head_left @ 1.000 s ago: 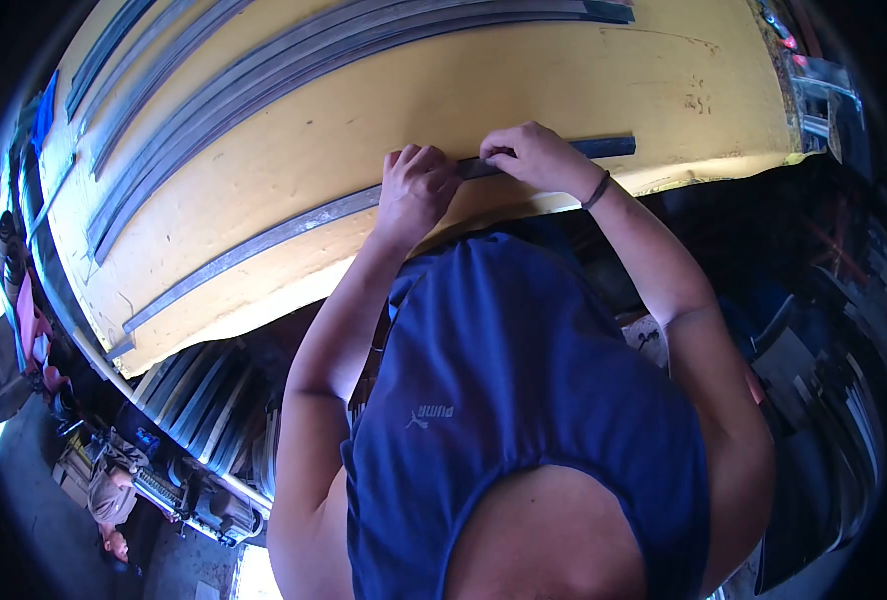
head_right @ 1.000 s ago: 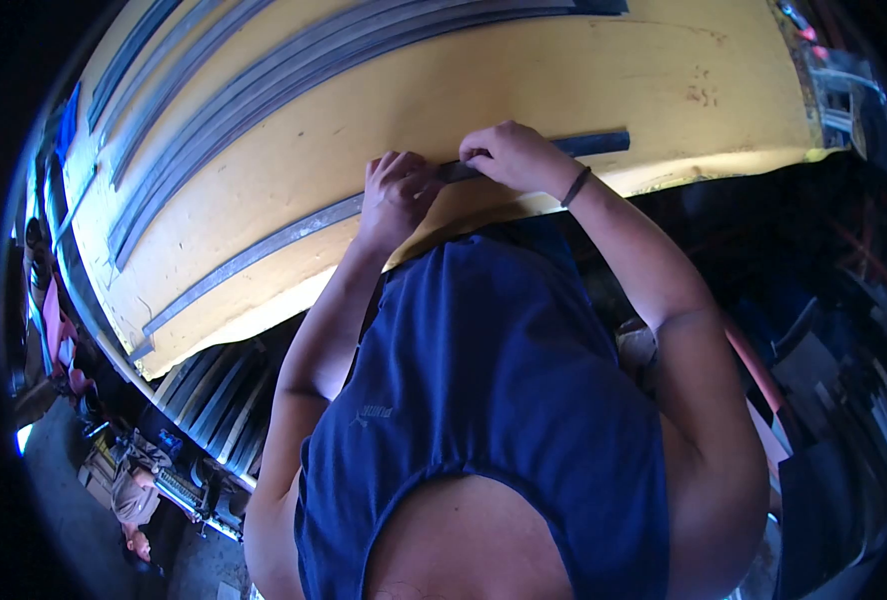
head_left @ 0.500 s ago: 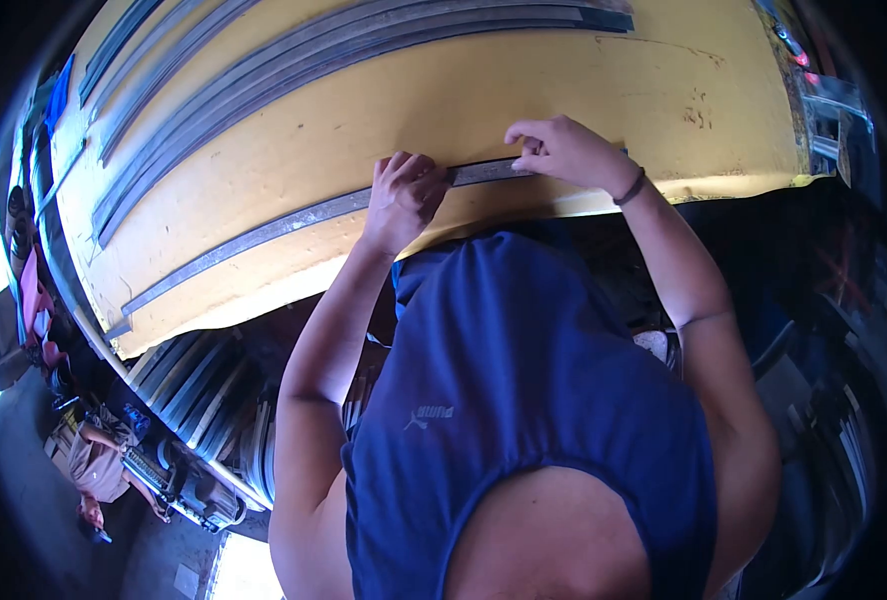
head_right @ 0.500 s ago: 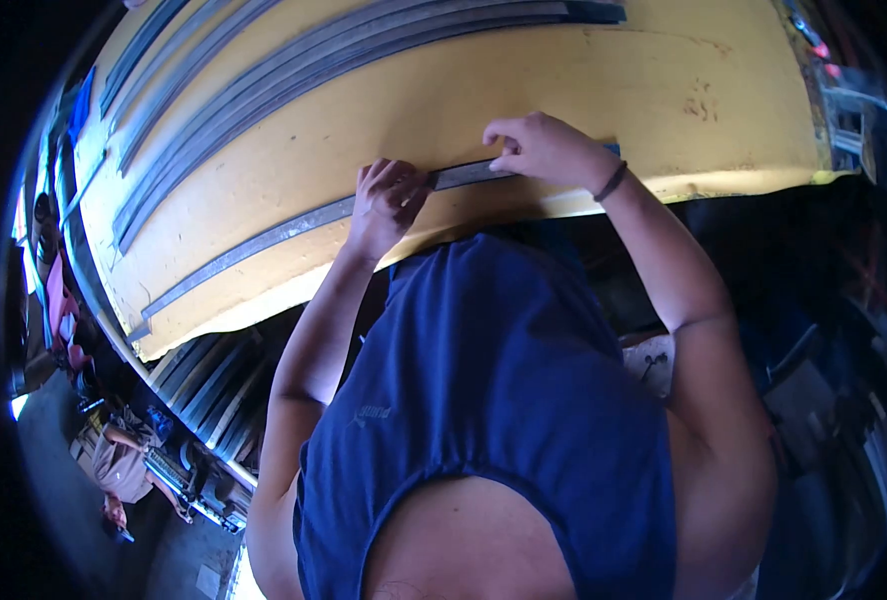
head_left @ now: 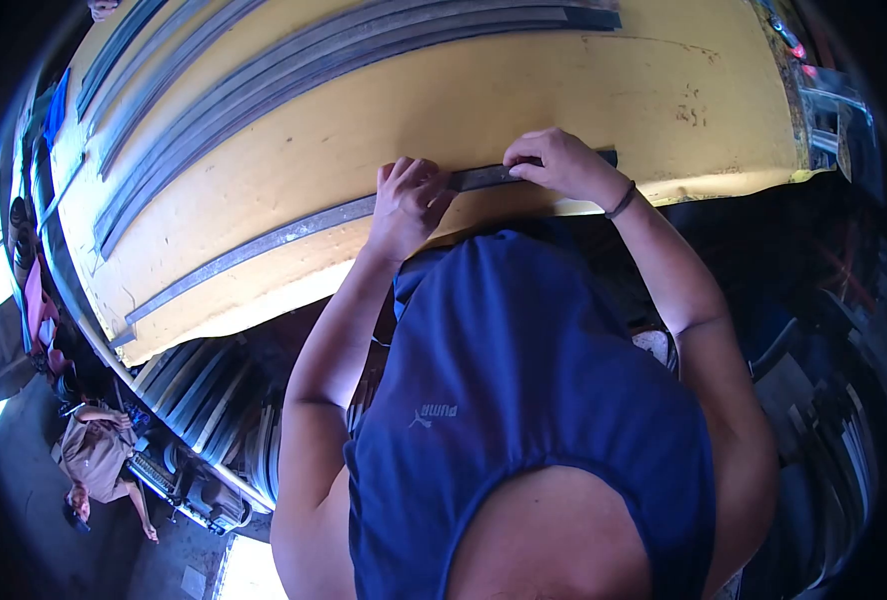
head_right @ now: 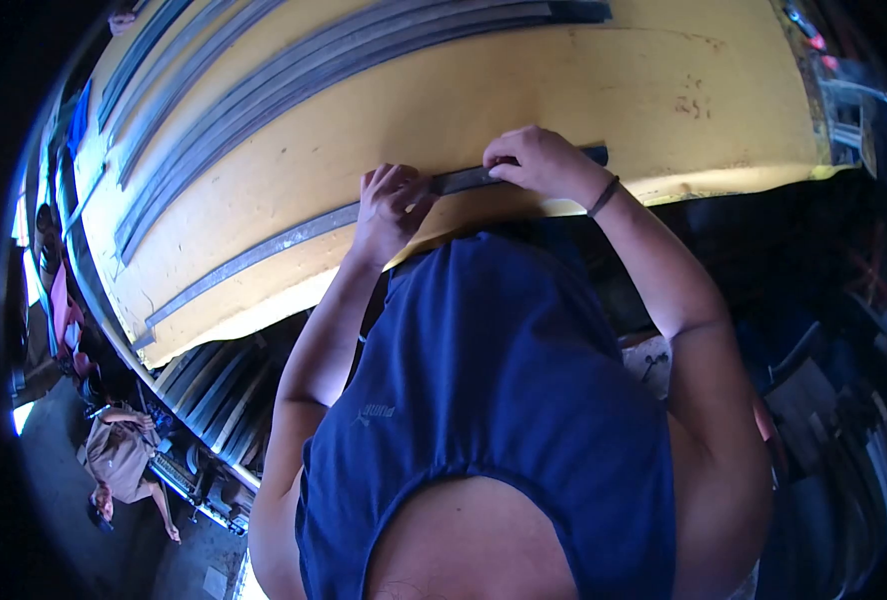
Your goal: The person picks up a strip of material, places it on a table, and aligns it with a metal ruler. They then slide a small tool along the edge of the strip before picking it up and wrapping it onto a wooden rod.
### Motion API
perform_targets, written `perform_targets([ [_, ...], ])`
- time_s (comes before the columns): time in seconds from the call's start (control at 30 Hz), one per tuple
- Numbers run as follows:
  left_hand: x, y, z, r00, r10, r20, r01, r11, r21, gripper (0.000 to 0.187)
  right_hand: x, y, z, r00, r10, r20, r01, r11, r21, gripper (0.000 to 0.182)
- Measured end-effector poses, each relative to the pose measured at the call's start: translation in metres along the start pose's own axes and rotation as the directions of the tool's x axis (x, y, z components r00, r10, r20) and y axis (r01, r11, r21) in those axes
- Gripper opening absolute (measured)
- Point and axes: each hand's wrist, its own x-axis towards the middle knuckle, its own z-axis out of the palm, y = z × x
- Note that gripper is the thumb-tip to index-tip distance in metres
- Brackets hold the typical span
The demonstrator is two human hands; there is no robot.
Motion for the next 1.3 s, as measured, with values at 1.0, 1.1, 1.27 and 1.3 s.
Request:
perform_targets([
  [1.0, 0.016, 0.006, 0.024, 0.991, 0.13, -0.03, -0.13, 0.991, 0.007, 0.019, -0.001, 0.005, 0.007, 0.999, -0.017, -0.044, 0.014, 0.998, -0.067, 0.015],
  [1.1, 0.019, 0.007, 0.025, 0.991, 0.13, -0.03, -0.13, 0.991, 0.007, 0.017, -0.004, 0.002, 0.003, 0.998, -0.031, -0.05, 0.03, 0.999, -0.019, 0.019],
  [1.27, 0.02, 0.01, 0.022, 0.99, 0.141, -0.021, -0.141, 0.99, 0.01, 0.013, -0.022, 0.006, -0.016, 0.995, 0.007, -0.101, -0.006, 1.0, 0.013, 0.03],
  [1.3, 0.019, 0.011, 0.023, 0.992, 0.127, -0.029, -0.127, 0.992, 0.003, 0.013, -0.026, 0.007, -0.02, 0.995, 0.019, -0.102, -0.014, 0.999, 0.048, 0.031],
])
